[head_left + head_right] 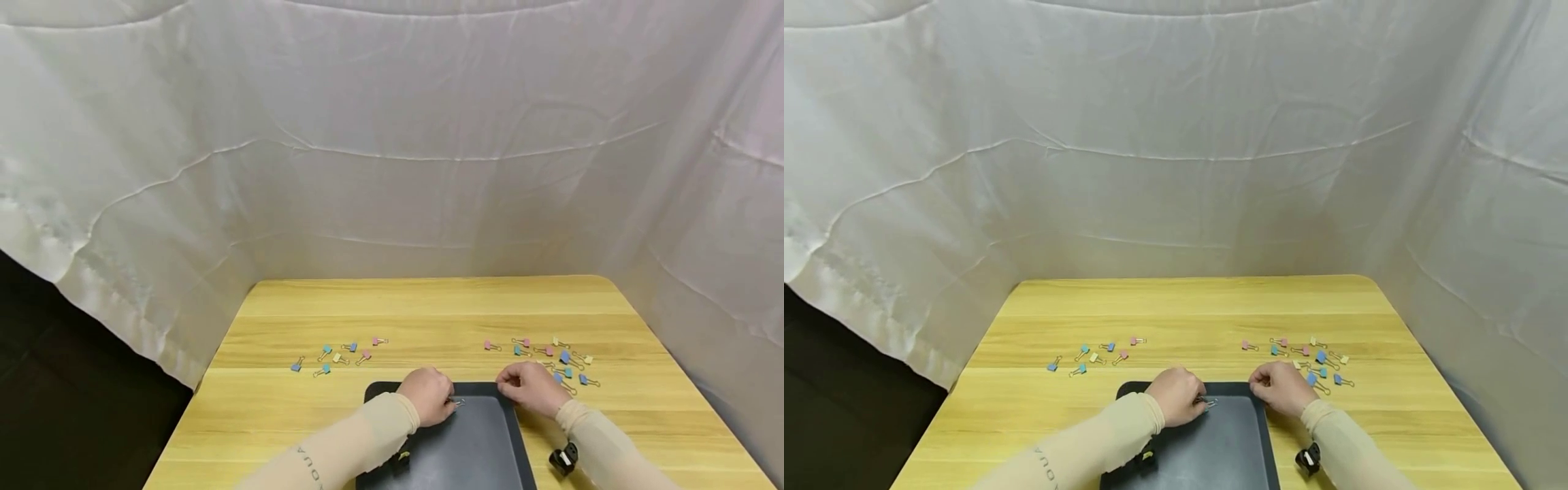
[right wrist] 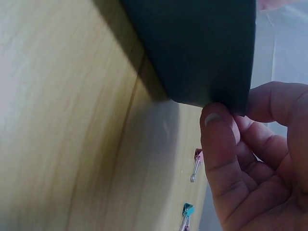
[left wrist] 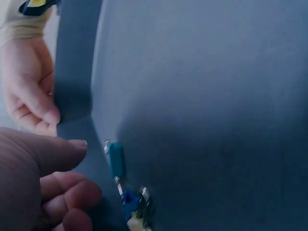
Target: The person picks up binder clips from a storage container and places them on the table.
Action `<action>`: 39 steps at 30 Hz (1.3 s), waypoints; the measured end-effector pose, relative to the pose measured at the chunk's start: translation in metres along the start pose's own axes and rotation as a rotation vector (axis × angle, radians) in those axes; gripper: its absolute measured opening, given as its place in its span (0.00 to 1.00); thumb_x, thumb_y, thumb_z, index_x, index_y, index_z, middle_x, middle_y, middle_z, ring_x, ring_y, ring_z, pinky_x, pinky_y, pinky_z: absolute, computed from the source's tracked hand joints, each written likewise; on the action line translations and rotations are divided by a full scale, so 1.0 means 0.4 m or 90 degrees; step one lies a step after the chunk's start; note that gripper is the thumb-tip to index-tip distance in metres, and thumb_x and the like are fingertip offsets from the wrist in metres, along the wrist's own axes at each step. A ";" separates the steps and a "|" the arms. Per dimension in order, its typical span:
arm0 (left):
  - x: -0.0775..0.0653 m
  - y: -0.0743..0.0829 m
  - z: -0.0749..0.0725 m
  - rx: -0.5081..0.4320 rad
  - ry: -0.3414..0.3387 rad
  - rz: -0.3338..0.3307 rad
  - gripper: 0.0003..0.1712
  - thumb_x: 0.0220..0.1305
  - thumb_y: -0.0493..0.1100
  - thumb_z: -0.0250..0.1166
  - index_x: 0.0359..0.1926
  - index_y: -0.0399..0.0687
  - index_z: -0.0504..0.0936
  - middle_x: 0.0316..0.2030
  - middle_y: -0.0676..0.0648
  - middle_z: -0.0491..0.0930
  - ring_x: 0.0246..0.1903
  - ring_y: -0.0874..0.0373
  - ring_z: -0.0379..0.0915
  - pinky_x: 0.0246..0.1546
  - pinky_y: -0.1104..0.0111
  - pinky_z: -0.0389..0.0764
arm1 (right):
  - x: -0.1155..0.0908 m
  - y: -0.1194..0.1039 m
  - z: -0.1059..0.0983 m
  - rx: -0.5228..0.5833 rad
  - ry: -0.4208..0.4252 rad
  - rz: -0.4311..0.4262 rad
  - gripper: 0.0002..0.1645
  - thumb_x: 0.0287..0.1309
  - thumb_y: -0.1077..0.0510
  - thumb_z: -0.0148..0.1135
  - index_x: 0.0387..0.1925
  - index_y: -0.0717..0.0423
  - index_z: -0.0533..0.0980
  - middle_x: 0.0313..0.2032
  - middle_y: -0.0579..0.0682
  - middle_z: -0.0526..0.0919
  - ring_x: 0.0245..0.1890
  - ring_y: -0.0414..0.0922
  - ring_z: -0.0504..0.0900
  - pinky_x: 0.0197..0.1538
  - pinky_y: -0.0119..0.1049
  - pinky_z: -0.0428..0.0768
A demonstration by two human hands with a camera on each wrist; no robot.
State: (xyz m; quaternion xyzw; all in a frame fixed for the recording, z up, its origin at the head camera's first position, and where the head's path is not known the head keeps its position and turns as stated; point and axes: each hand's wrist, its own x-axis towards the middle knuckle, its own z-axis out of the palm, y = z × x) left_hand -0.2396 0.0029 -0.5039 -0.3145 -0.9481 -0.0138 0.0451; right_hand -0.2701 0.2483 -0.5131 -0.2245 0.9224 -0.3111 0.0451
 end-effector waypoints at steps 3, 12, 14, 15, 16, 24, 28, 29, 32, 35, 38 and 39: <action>0.000 0.014 0.016 0.020 -0.027 -0.021 0.20 0.55 0.59 0.62 0.12 0.58 0.73 0.11 0.58 0.67 0.11 0.66 0.61 0.14 0.72 0.66 | -0.001 -0.001 0.002 0.001 -0.001 0.004 0.03 0.54 0.59 0.62 0.29 0.51 0.81 0.21 0.37 0.75 0.20 0.34 0.71 0.23 0.30 0.71; -0.001 0.044 0.036 -0.002 -0.063 -0.026 0.18 0.54 0.56 0.64 0.13 0.58 0.73 0.13 0.59 0.68 0.13 0.66 0.63 0.16 0.73 0.69 | -0.001 -0.003 0.008 -0.002 0.007 0.015 0.03 0.54 0.56 0.62 0.28 0.49 0.81 0.20 0.36 0.75 0.19 0.35 0.71 0.23 0.30 0.71; -0.001 0.046 0.036 -0.012 -0.063 -0.021 0.20 0.54 0.55 0.64 0.12 0.58 0.71 0.13 0.58 0.67 0.13 0.66 0.62 0.17 0.73 0.68 | -0.001 -0.002 0.008 -0.003 0.008 0.014 0.03 0.54 0.56 0.62 0.28 0.49 0.80 0.20 0.36 0.75 0.19 0.35 0.70 0.22 0.30 0.71; -0.002 0.047 0.035 -0.016 -0.062 -0.019 0.20 0.54 0.55 0.64 0.12 0.58 0.70 0.13 0.58 0.66 0.14 0.66 0.62 0.17 0.73 0.68 | -0.001 -0.001 0.008 -0.005 0.009 0.013 0.03 0.54 0.56 0.62 0.28 0.48 0.80 0.20 0.36 0.75 0.19 0.34 0.70 0.22 0.30 0.71; -0.003 0.048 0.034 -0.019 -0.061 -0.019 0.20 0.54 0.55 0.65 0.12 0.58 0.70 0.13 0.58 0.66 0.14 0.66 0.61 0.17 0.73 0.67 | -0.001 0.000 0.007 -0.006 0.009 0.012 0.03 0.54 0.56 0.62 0.27 0.48 0.80 0.20 0.36 0.75 0.19 0.34 0.70 0.22 0.30 0.71; -0.002 0.046 0.032 -0.015 -0.047 -0.037 0.20 0.53 0.56 0.65 0.12 0.56 0.72 0.12 0.58 0.66 0.13 0.65 0.61 0.16 0.72 0.67 | -0.003 0.006 0.002 -0.005 0.006 0.005 0.03 0.55 0.56 0.62 0.28 0.48 0.81 0.20 0.36 0.75 0.19 0.34 0.71 0.23 0.30 0.71; 0.002 0.047 0.035 -0.011 -0.044 -0.025 0.18 0.52 0.57 0.66 0.14 0.56 0.74 0.14 0.58 0.67 0.15 0.66 0.62 0.19 0.73 0.69 | -0.005 0.008 0.000 -0.010 0.009 0.001 0.03 0.54 0.56 0.62 0.28 0.49 0.80 0.20 0.36 0.74 0.19 0.34 0.70 0.23 0.30 0.70; 0.003 0.048 0.036 -0.012 -0.046 -0.022 0.17 0.52 0.57 0.66 0.15 0.56 0.75 0.14 0.58 0.68 0.15 0.66 0.63 0.19 0.73 0.70 | -0.005 0.008 0.000 -0.011 0.010 0.002 0.03 0.54 0.56 0.62 0.28 0.49 0.80 0.20 0.36 0.74 0.19 0.34 0.70 0.23 0.30 0.70; 0.006 0.049 0.032 -0.020 -0.051 -0.017 0.15 0.52 0.57 0.66 0.18 0.57 0.77 0.16 0.59 0.70 0.17 0.67 0.65 0.20 0.73 0.70 | -0.007 0.008 0.001 -0.012 0.007 0.012 0.03 0.55 0.56 0.61 0.28 0.48 0.80 0.19 0.36 0.74 0.18 0.34 0.70 0.22 0.30 0.71; 0.009 0.044 0.018 -0.030 -0.039 -0.009 0.12 0.54 0.56 0.65 0.23 0.57 0.81 0.19 0.60 0.73 0.19 0.68 0.67 0.22 0.75 0.71 | -0.008 0.009 0.003 -0.011 0.002 0.024 0.03 0.55 0.56 0.61 0.29 0.49 0.80 0.19 0.36 0.74 0.18 0.34 0.71 0.22 0.30 0.71; 0.015 0.028 -0.007 -0.035 -0.003 0.001 0.10 0.55 0.55 0.64 0.26 0.57 0.83 0.22 0.60 0.76 0.22 0.69 0.70 0.25 0.75 0.73 | -0.008 0.009 0.003 -0.009 0.001 0.027 0.04 0.55 0.56 0.61 0.29 0.49 0.80 0.19 0.36 0.75 0.18 0.35 0.71 0.23 0.30 0.71; 0.018 0.020 -0.016 -0.039 0.009 0.002 0.09 0.56 0.54 0.64 0.27 0.57 0.84 0.23 0.60 0.77 0.22 0.69 0.71 0.26 0.75 0.73 | -0.008 0.009 0.003 -0.008 0.002 0.025 0.04 0.55 0.56 0.61 0.29 0.49 0.80 0.19 0.36 0.75 0.18 0.35 0.71 0.23 0.30 0.72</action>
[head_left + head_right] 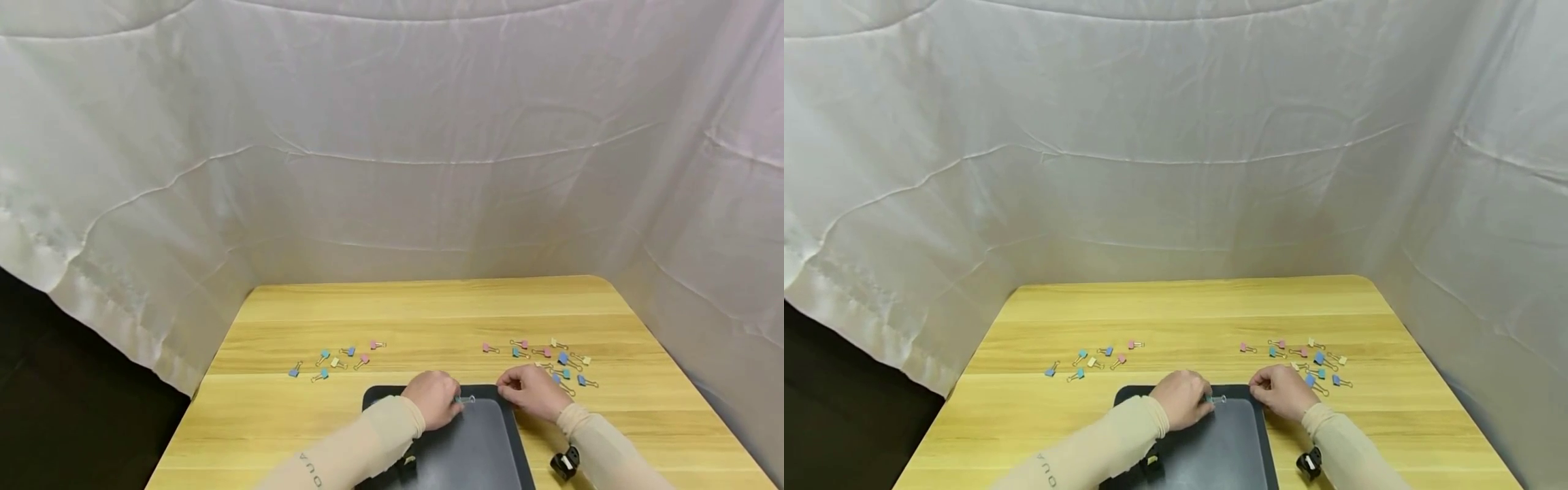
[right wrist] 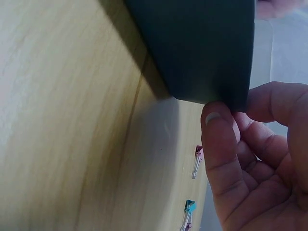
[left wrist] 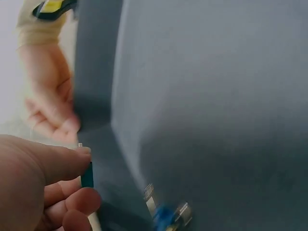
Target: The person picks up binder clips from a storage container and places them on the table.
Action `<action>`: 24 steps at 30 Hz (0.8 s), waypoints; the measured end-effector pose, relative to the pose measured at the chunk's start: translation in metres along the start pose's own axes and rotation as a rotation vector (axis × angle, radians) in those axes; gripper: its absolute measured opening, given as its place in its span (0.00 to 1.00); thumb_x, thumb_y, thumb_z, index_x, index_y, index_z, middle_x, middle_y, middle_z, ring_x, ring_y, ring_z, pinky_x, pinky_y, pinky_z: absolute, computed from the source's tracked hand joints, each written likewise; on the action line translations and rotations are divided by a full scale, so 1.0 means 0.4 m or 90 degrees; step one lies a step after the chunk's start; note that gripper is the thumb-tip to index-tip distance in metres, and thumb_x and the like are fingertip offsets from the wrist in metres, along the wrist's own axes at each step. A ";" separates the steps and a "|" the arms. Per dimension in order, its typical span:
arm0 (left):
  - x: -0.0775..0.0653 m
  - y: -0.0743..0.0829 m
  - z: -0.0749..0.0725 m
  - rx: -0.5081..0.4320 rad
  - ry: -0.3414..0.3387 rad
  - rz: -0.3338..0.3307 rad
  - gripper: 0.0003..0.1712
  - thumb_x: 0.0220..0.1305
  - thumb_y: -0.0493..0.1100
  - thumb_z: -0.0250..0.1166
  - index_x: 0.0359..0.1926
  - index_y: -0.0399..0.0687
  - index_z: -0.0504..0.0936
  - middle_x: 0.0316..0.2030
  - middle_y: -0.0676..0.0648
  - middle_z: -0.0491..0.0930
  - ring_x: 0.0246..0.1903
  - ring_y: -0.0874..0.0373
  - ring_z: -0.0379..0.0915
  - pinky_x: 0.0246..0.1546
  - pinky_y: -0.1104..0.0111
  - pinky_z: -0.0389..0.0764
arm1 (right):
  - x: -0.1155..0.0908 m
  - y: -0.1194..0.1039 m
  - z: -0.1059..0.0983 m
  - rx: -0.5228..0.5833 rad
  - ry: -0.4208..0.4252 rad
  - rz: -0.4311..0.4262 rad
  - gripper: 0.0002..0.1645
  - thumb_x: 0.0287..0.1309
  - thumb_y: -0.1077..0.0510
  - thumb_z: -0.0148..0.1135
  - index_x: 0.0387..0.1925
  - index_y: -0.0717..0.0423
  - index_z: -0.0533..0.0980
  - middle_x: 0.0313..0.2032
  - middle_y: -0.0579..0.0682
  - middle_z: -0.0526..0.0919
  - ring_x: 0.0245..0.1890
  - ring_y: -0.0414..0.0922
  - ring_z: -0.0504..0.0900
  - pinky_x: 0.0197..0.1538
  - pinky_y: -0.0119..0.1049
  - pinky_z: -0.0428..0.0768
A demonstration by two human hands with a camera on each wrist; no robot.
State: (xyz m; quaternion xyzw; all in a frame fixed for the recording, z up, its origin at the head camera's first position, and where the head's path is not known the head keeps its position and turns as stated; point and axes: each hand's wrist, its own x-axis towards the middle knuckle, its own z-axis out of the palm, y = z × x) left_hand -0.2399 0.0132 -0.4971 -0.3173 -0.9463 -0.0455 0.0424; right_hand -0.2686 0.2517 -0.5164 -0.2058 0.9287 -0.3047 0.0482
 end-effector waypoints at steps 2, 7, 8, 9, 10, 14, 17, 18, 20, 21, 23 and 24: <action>0.006 -0.018 -0.018 -0.014 0.024 -0.009 0.08 0.56 0.53 0.64 0.29 0.56 0.84 0.24 0.60 0.78 0.24 0.69 0.72 0.27 0.75 0.74 | 0.000 0.000 -0.001 0.002 0.000 -0.004 0.03 0.55 0.57 0.61 0.29 0.48 0.80 0.20 0.35 0.75 0.18 0.35 0.71 0.23 0.30 0.72; 0.022 -0.083 -0.053 -0.072 0.040 -0.054 0.10 0.57 0.51 0.63 0.32 0.52 0.85 0.27 0.58 0.80 0.24 0.68 0.73 0.28 0.74 0.74 | 0.001 0.001 -0.001 0.008 -0.002 -0.005 0.03 0.55 0.57 0.61 0.29 0.48 0.80 0.20 0.35 0.76 0.19 0.34 0.72 0.23 0.30 0.72; 0.024 -0.098 -0.058 -0.080 0.039 -0.064 0.10 0.57 0.51 0.63 0.33 0.51 0.85 0.27 0.57 0.80 0.25 0.67 0.73 0.28 0.74 0.74 | 0.002 0.001 -0.001 0.009 -0.002 -0.004 0.03 0.55 0.57 0.61 0.29 0.48 0.80 0.20 0.35 0.76 0.19 0.34 0.72 0.23 0.30 0.72; 0.027 -0.114 -0.062 -0.092 0.036 -0.074 0.10 0.57 0.50 0.63 0.33 0.51 0.85 0.28 0.56 0.80 0.25 0.67 0.73 0.28 0.74 0.74 | 0.003 0.001 0.000 0.010 -0.002 -0.003 0.03 0.55 0.57 0.61 0.29 0.48 0.80 0.20 0.35 0.76 0.19 0.34 0.72 0.24 0.30 0.72; 0.030 -0.129 -0.067 -0.099 0.033 -0.085 0.10 0.57 0.50 0.63 0.34 0.50 0.85 0.28 0.56 0.80 0.24 0.67 0.73 0.28 0.74 0.74 | 0.004 0.002 0.000 0.010 -0.002 -0.002 0.03 0.55 0.57 0.61 0.29 0.48 0.80 0.21 0.35 0.76 0.19 0.35 0.72 0.24 0.30 0.72; 0.038 -0.189 -0.078 -0.111 0.022 -0.124 0.10 0.57 0.48 0.64 0.35 0.49 0.85 0.30 0.56 0.81 0.27 0.66 0.74 0.31 0.72 0.75 | 0.006 0.003 0.001 0.009 -0.001 0.003 0.03 0.55 0.56 0.61 0.29 0.48 0.80 0.21 0.35 0.76 0.19 0.35 0.72 0.24 0.30 0.72; 0.035 -0.231 -0.078 -0.106 0.013 -0.151 0.09 0.56 0.48 0.64 0.34 0.49 0.85 0.30 0.55 0.81 0.29 0.64 0.75 0.32 0.69 0.76 | 0.006 0.004 0.002 0.010 -0.002 0.004 0.04 0.56 0.56 0.60 0.29 0.48 0.80 0.20 0.35 0.76 0.19 0.35 0.72 0.23 0.31 0.72; 0.032 -0.244 -0.076 -0.104 0.010 -0.161 0.09 0.56 0.48 0.64 0.34 0.49 0.85 0.30 0.55 0.81 0.29 0.63 0.75 0.33 0.69 0.76 | 0.006 0.004 0.002 0.010 -0.002 0.005 0.04 0.55 0.56 0.60 0.29 0.48 0.80 0.20 0.35 0.76 0.19 0.35 0.72 0.23 0.31 0.72; 0.023 -0.269 -0.068 -0.110 0.002 -0.177 0.09 0.55 0.47 0.65 0.34 0.48 0.85 0.30 0.55 0.81 0.29 0.62 0.75 0.33 0.68 0.76 | 0.005 0.003 0.002 0.010 -0.001 0.004 0.04 0.55 0.56 0.61 0.29 0.48 0.80 0.20 0.35 0.76 0.19 0.35 0.72 0.23 0.30 0.72; 0.018 -0.281 -0.063 -0.114 -0.004 -0.187 0.09 0.56 0.47 0.65 0.34 0.48 0.85 0.30 0.54 0.80 0.29 0.62 0.75 0.33 0.68 0.76 | 0.005 0.004 0.002 0.009 -0.001 0.003 0.04 0.55 0.56 0.61 0.29 0.48 0.80 0.20 0.35 0.76 0.19 0.34 0.72 0.23 0.30 0.72; 0.005 -0.304 -0.051 -0.121 -0.015 -0.201 0.09 0.55 0.47 0.65 0.33 0.48 0.85 0.29 0.54 0.80 0.29 0.62 0.75 0.32 0.68 0.76 | 0.004 0.004 0.002 0.009 -0.001 0.004 0.03 0.55 0.56 0.61 0.29 0.48 0.80 0.20 0.35 0.76 0.19 0.34 0.72 0.24 0.30 0.72; -0.002 -0.315 -0.045 -0.127 -0.020 -0.206 0.08 0.55 0.47 0.65 0.32 0.49 0.85 0.29 0.54 0.80 0.28 0.62 0.74 0.31 0.68 0.76 | 0.004 0.004 0.001 0.010 0.000 0.003 0.03 0.55 0.56 0.61 0.29 0.48 0.80 0.20 0.35 0.76 0.19 0.34 0.72 0.24 0.30 0.72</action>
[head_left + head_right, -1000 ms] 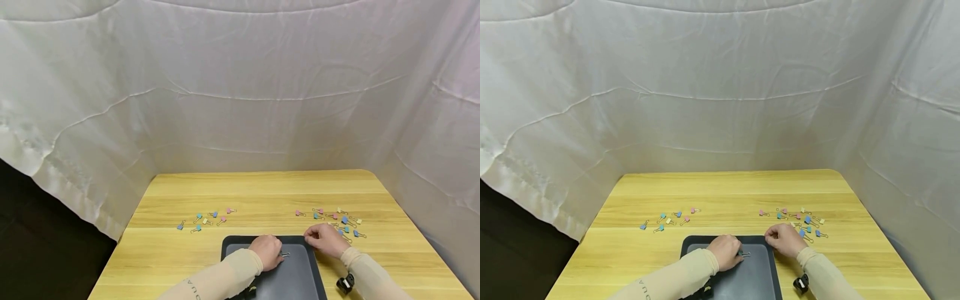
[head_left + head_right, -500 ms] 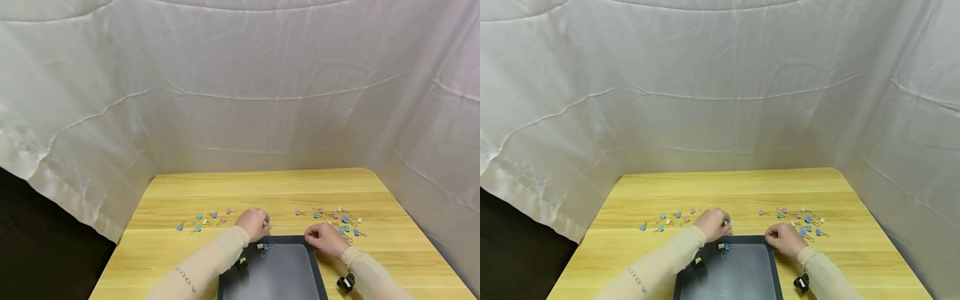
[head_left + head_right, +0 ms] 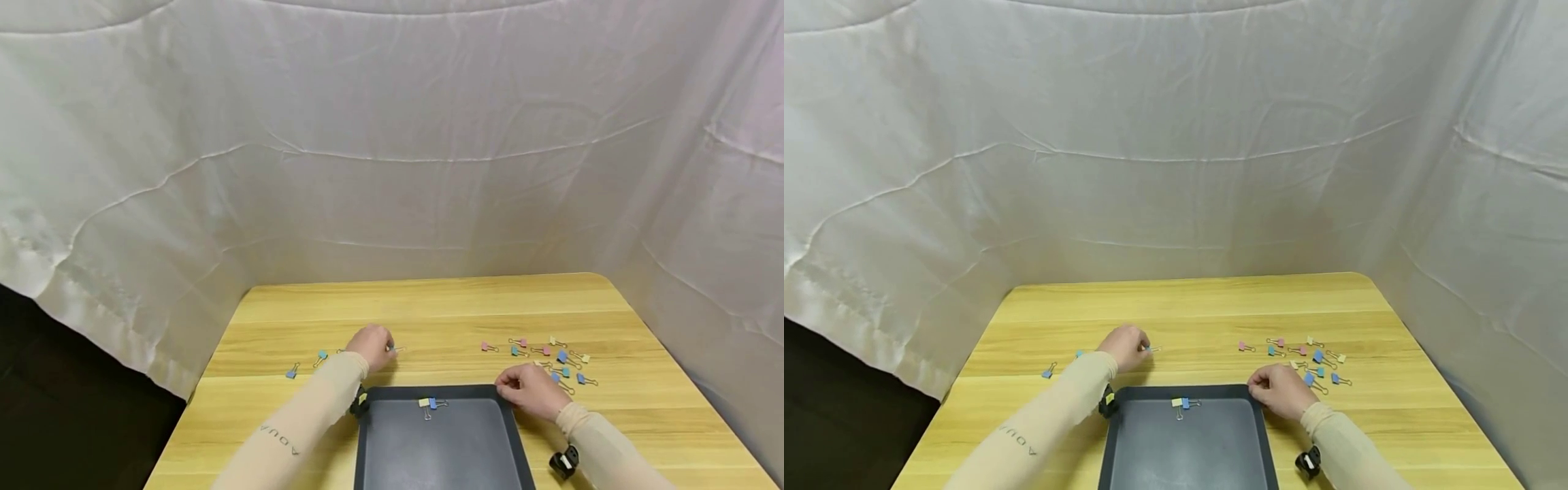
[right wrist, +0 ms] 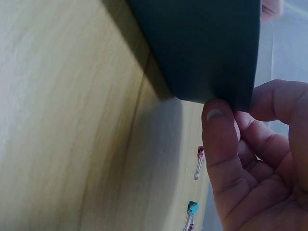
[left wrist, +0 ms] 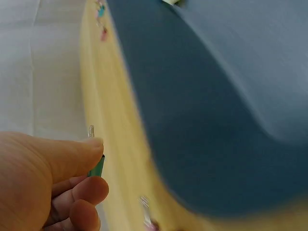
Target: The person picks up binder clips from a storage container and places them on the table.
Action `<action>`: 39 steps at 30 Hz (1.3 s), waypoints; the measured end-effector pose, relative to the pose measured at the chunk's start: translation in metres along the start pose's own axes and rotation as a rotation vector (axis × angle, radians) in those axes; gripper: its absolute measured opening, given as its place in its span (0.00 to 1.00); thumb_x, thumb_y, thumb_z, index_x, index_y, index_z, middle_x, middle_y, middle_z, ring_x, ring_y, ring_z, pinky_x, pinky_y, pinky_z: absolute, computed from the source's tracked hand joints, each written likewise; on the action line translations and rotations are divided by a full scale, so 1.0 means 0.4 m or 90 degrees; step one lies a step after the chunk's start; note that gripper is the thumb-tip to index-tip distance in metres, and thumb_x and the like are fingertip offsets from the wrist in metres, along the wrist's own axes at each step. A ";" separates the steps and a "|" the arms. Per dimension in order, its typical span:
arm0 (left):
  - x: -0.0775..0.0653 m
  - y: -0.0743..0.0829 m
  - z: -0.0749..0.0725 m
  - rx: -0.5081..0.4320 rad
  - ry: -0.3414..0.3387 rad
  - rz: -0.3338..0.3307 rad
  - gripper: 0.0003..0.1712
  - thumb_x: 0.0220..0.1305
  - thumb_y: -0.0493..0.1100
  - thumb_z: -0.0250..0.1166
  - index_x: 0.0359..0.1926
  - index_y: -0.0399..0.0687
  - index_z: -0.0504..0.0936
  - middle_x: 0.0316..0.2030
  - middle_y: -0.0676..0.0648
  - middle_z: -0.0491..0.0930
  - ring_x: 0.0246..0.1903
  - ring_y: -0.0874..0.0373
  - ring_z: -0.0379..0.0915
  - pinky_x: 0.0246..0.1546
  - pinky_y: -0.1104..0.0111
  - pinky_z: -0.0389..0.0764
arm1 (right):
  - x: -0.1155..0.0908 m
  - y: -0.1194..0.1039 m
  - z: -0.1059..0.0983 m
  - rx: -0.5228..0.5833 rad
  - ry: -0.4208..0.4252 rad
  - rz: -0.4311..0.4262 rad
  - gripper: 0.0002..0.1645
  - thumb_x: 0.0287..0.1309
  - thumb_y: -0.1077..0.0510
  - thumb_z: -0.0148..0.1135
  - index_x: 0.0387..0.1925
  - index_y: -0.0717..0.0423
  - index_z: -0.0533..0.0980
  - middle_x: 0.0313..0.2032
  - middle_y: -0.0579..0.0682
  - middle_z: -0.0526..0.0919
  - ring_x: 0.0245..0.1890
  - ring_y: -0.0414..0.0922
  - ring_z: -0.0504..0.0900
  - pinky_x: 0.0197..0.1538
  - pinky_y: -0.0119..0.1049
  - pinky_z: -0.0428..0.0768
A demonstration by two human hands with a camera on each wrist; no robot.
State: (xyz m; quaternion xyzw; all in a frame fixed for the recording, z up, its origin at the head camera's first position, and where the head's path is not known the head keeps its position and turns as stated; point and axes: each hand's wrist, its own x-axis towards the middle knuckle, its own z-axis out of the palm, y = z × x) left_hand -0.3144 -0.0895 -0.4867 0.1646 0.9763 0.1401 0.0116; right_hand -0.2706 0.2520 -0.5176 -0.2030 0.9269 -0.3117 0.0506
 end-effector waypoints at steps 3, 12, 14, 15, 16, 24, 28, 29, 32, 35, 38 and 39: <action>-0.017 -0.037 0.009 -0.007 -0.015 -0.007 0.07 0.54 0.47 0.66 0.30 0.49 0.85 0.28 0.54 0.80 0.28 0.61 0.74 0.31 0.68 0.76 | 0.000 -0.002 -0.001 0.005 0.000 -0.006 0.03 0.55 0.57 0.61 0.29 0.48 0.81 0.21 0.35 0.76 0.20 0.34 0.72 0.24 0.30 0.72; -0.064 -0.105 0.020 -0.010 -0.032 -0.001 0.11 0.53 0.47 0.67 0.18 0.52 0.83 0.18 0.58 0.75 0.19 0.63 0.68 0.23 0.70 0.71 | -0.001 -0.005 -0.001 0.003 -0.004 -0.011 0.04 0.55 0.58 0.60 0.29 0.49 0.80 0.21 0.36 0.76 0.19 0.34 0.71 0.23 0.31 0.72; -0.068 -0.111 0.021 -0.017 -0.028 -0.007 0.12 0.54 0.47 0.67 0.17 0.52 0.82 0.14 0.59 0.72 0.16 0.64 0.66 0.21 0.70 0.70 | 0.000 -0.007 -0.002 -0.002 0.000 -0.014 0.03 0.55 0.57 0.60 0.29 0.48 0.80 0.20 0.36 0.75 0.19 0.34 0.71 0.23 0.30 0.71; -0.069 -0.113 0.021 -0.021 -0.026 -0.010 0.12 0.54 0.46 0.67 0.16 0.52 0.82 0.13 0.60 0.71 0.15 0.64 0.65 0.20 0.71 0.69 | 0.000 -0.007 -0.002 -0.002 0.001 -0.015 0.03 0.55 0.57 0.60 0.29 0.48 0.80 0.20 0.36 0.75 0.19 0.34 0.71 0.23 0.30 0.71; -0.070 -0.115 0.022 -0.026 -0.023 -0.010 0.14 0.54 0.46 0.67 0.15 0.51 0.81 0.11 0.59 0.69 0.14 0.64 0.64 0.19 0.70 0.68 | 0.000 -0.008 -0.002 -0.003 0.002 -0.015 0.03 0.55 0.57 0.60 0.29 0.48 0.80 0.20 0.36 0.75 0.19 0.34 0.71 0.24 0.30 0.71; -0.054 -0.113 0.031 -0.022 0.003 -0.025 0.10 0.55 0.47 0.66 0.20 0.51 0.82 0.21 0.56 0.78 0.18 0.65 0.68 0.24 0.70 0.71 | 0.002 -0.010 0.000 0.002 -0.004 -0.011 0.04 0.55 0.57 0.60 0.29 0.50 0.80 0.21 0.37 0.75 0.19 0.34 0.71 0.23 0.30 0.71; -0.041 -0.112 0.042 -0.015 -0.013 -0.029 0.07 0.54 0.48 0.67 0.23 0.52 0.83 0.28 0.54 0.81 0.18 0.65 0.69 0.22 0.71 0.71 | 0.003 -0.010 0.004 0.010 -0.008 -0.007 0.04 0.56 0.57 0.60 0.30 0.50 0.80 0.22 0.37 0.76 0.20 0.35 0.71 0.23 0.31 0.71; -0.039 -0.112 0.045 -0.014 -0.017 -0.028 0.08 0.54 0.48 0.66 0.24 0.52 0.83 0.27 0.54 0.80 0.17 0.65 0.68 0.21 0.71 0.71 | 0.003 -0.011 0.005 0.012 -0.008 -0.004 0.04 0.56 0.57 0.60 0.30 0.51 0.80 0.22 0.37 0.76 0.20 0.35 0.71 0.23 0.31 0.71; -0.038 -0.114 0.050 -0.015 -0.022 -0.028 0.07 0.54 0.49 0.66 0.26 0.52 0.84 0.25 0.55 0.79 0.18 0.66 0.68 0.21 0.72 0.71 | 0.003 -0.012 0.009 0.013 -0.010 -0.002 0.04 0.56 0.57 0.60 0.30 0.50 0.80 0.22 0.37 0.76 0.20 0.35 0.72 0.23 0.30 0.72; -0.044 -0.115 0.046 -0.028 -0.009 -0.025 0.08 0.55 0.48 0.65 0.29 0.50 0.85 0.25 0.54 0.80 0.18 0.66 0.69 0.23 0.71 0.72 | 0.005 -0.013 0.013 0.013 -0.008 -0.004 0.04 0.55 0.57 0.60 0.30 0.50 0.81 0.22 0.37 0.76 0.20 0.35 0.72 0.23 0.30 0.72; -0.052 -0.113 0.032 -0.047 0.015 -0.023 0.09 0.57 0.46 0.63 0.34 0.47 0.85 0.28 0.53 0.81 0.19 0.66 0.69 0.24 0.70 0.73 | 0.006 -0.013 0.014 0.011 -0.006 -0.005 0.04 0.55 0.58 0.60 0.30 0.50 0.81 0.22 0.37 0.76 0.20 0.35 0.71 0.24 0.30 0.71; -0.054 -0.112 0.025 -0.052 0.024 -0.022 0.10 0.58 0.46 0.63 0.36 0.46 0.85 0.28 0.53 0.81 0.20 0.66 0.70 0.24 0.70 0.73 | 0.006 -0.013 0.015 0.012 -0.006 -0.004 0.04 0.55 0.58 0.60 0.30 0.50 0.81 0.22 0.37 0.76 0.20 0.35 0.72 0.24 0.30 0.72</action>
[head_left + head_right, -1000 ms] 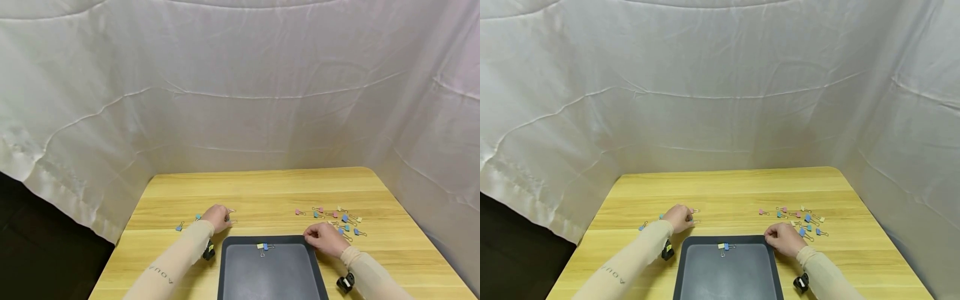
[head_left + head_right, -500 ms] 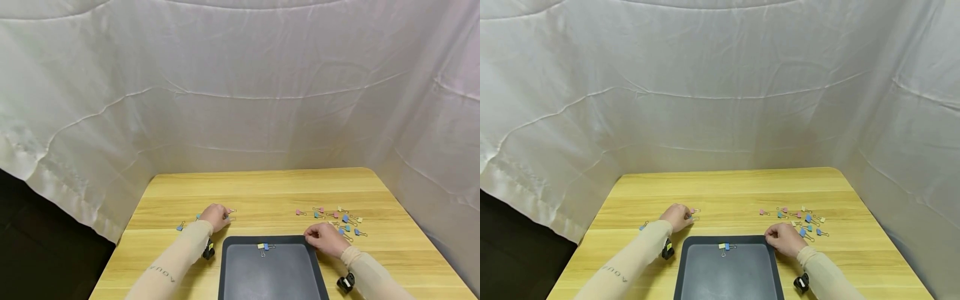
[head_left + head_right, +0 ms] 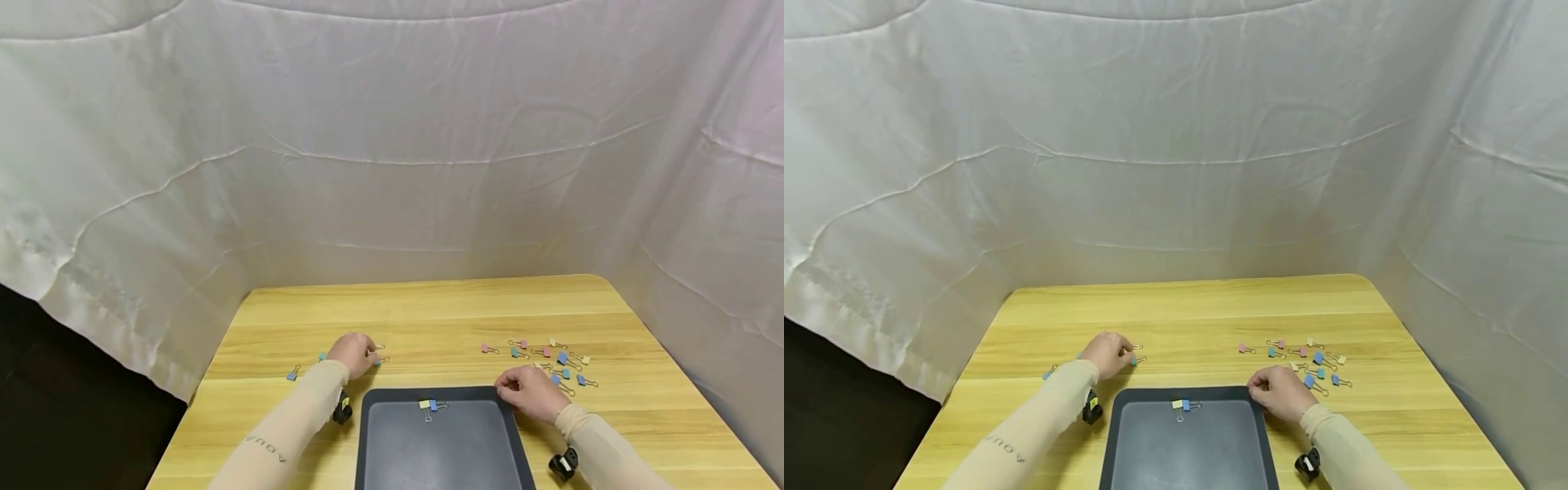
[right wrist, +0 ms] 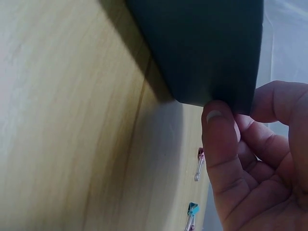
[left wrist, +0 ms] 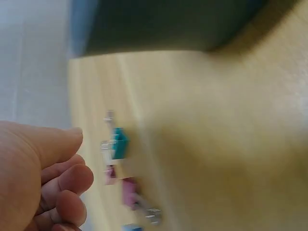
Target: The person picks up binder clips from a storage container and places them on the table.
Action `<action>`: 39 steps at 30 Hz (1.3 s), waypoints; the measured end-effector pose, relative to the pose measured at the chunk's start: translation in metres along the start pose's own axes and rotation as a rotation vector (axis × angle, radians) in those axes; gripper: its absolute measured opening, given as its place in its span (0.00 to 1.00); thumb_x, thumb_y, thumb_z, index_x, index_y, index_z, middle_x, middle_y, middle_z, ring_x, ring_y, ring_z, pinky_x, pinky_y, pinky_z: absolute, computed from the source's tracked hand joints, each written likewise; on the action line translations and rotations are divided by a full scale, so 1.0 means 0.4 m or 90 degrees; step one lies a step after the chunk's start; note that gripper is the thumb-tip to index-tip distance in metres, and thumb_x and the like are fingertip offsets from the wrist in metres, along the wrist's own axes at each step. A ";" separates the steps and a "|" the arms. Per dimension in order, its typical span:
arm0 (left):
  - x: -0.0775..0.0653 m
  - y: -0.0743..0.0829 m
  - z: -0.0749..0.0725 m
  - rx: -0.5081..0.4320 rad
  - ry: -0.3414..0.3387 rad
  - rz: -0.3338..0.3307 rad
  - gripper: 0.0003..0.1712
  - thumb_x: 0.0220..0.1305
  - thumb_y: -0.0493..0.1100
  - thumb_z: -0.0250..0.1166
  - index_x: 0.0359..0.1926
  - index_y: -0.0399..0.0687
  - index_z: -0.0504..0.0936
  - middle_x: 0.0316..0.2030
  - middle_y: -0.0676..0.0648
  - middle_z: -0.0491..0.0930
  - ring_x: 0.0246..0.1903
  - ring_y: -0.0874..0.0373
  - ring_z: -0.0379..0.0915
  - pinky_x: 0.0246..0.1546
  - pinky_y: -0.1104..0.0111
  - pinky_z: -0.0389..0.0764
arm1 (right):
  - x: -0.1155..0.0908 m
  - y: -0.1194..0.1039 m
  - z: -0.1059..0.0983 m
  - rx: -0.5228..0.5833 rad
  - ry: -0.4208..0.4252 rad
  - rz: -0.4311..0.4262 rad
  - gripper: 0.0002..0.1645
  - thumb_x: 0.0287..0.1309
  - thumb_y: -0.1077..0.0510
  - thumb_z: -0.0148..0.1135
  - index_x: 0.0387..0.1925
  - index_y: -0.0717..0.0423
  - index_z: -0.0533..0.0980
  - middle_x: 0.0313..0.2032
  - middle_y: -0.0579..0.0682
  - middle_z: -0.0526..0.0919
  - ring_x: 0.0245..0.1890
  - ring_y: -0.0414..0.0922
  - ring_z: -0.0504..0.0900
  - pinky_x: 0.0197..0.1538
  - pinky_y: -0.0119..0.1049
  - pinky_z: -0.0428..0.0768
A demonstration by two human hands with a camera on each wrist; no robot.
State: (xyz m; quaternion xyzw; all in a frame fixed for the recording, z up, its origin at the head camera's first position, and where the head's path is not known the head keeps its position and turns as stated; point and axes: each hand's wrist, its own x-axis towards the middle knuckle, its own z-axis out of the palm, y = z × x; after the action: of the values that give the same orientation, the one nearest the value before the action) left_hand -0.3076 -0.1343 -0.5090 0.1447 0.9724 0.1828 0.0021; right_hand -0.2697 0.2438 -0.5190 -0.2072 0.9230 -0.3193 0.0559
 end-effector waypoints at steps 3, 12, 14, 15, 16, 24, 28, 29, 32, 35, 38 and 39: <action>-0.007 0.016 -0.027 -0.014 0.021 0.006 0.12 0.59 0.46 0.62 0.39 0.45 0.84 0.28 0.54 0.80 0.23 0.65 0.71 0.25 0.71 0.73 | -0.001 -0.001 -0.002 0.000 0.002 0.001 0.03 0.55 0.58 0.60 0.30 0.50 0.80 0.22 0.37 0.76 0.20 0.35 0.72 0.23 0.30 0.72; -0.064 0.137 -0.050 -0.001 0.038 0.120 0.15 0.56 0.48 0.64 0.40 0.44 0.84 0.22 0.58 0.77 0.21 0.69 0.68 0.29 0.71 0.74 | -0.001 -0.002 -0.008 0.000 0.010 -0.005 0.03 0.55 0.57 0.61 0.29 0.50 0.80 0.21 0.37 0.76 0.19 0.35 0.71 0.23 0.30 0.72; -0.079 0.165 -0.036 0.005 0.034 0.144 0.14 0.55 0.48 0.66 0.39 0.45 0.84 0.22 0.58 0.77 0.21 0.70 0.68 0.30 0.70 0.75 | 0.000 -0.002 -0.009 0.000 0.011 -0.004 0.04 0.55 0.57 0.61 0.30 0.50 0.80 0.21 0.37 0.76 0.19 0.35 0.71 0.24 0.30 0.71; -0.084 0.178 -0.027 0.013 0.030 0.155 0.14 0.54 0.48 0.66 0.38 0.46 0.85 0.22 0.59 0.77 0.21 0.70 0.68 0.30 0.71 0.75 | 0.000 -0.002 -0.009 0.000 0.011 -0.004 0.04 0.55 0.57 0.61 0.30 0.50 0.80 0.21 0.37 0.76 0.19 0.35 0.71 0.24 0.30 0.71; -0.089 0.189 -0.018 0.023 0.027 0.167 0.13 0.54 0.48 0.66 0.37 0.47 0.85 0.22 0.59 0.78 0.21 0.71 0.68 0.32 0.71 0.74 | 0.000 -0.002 -0.009 0.001 0.010 -0.004 0.04 0.55 0.57 0.61 0.30 0.51 0.80 0.21 0.37 0.76 0.19 0.35 0.71 0.24 0.30 0.71; -0.110 0.245 0.061 0.083 -0.010 0.184 0.09 0.54 0.50 0.65 0.25 0.53 0.85 0.19 0.60 0.78 0.19 0.70 0.68 0.24 0.75 0.71 | 0.000 0.001 -0.004 0.004 0.005 -0.003 0.04 0.56 0.57 0.60 0.30 0.50 0.80 0.21 0.37 0.76 0.19 0.35 0.72 0.23 0.31 0.71; -0.109 0.262 0.089 0.095 -0.025 0.189 0.11 0.55 0.51 0.65 0.21 0.54 0.82 0.13 0.62 0.71 0.14 0.70 0.63 0.19 0.76 0.67 | 0.000 0.004 -0.001 -0.001 0.011 -0.003 0.03 0.55 0.57 0.61 0.29 0.49 0.80 0.21 0.37 0.76 0.20 0.35 0.71 0.24 0.30 0.71; -0.109 0.265 0.095 0.103 -0.024 0.192 0.11 0.55 0.51 0.65 0.19 0.54 0.81 0.12 0.62 0.70 0.13 0.70 0.62 0.19 0.76 0.66 | -0.001 0.004 0.000 -0.002 0.012 -0.004 0.03 0.55 0.57 0.61 0.30 0.50 0.80 0.22 0.37 0.76 0.20 0.35 0.71 0.24 0.30 0.71; -0.107 0.274 0.112 0.128 -0.013 0.196 0.13 0.54 0.50 0.65 0.17 0.54 0.78 0.13 0.61 0.68 0.14 0.69 0.60 0.19 0.76 0.66 | -0.002 0.004 0.002 -0.002 0.012 -0.004 0.03 0.55 0.58 0.61 0.30 0.50 0.80 0.22 0.36 0.76 0.20 0.34 0.72 0.24 0.30 0.71; -0.106 0.280 0.127 0.151 -0.001 0.188 0.15 0.53 0.49 0.65 0.14 0.54 0.75 0.13 0.59 0.68 0.14 0.68 0.61 0.19 0.74 0.67 | -0.004 0.003 0.004 0.000 0.011 -0.005 0.03 0.55 0.58 0.61 0.30 0.51 0.80 0.22 0.37 0.76 0.21 0.34 0.72 0.25 0.30 0.72; -0.106 0.289 0.137 0.155 0.007 0.182 0.15 0.53 0.48 0.65 0.13 0.55 0.75 0.14 0.59 0.69 0.14 0.68 0.62 0.19 0.74 0.68 | -0.005 0.002 0.005 0.001 0.014 -0.009 0.03 0.55 0.58 0.61 0.30 0.50 0.80 0.22 0.37 0.76 0.21 0.34 0.72 0.25 0.30 0.72; -0.107 0.293 0.138 0.151 0.004 0.182 0.14 0.53 0.47 0.65 0.14 0.55 0.76 0.14 0.59 0.69 0.14 0.68 0.62 0.19 0.74 0.68 | -0.005 0.003 0.006 0.000 0.015 -0.010 0.03 0.55 0.58 0.61 0.30 0.50 0.80 0.22 0.37 0.76 0.20 0.34 0.72 0.25 0.30 0.72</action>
State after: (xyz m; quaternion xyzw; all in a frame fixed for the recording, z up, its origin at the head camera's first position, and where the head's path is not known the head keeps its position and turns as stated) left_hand -0.2307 -0.0224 -0.5210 0.2800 0.9567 0.0656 -0.0441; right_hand -0.2677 0.2441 -0.5216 -0.2105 0.9219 -0.3224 0.0424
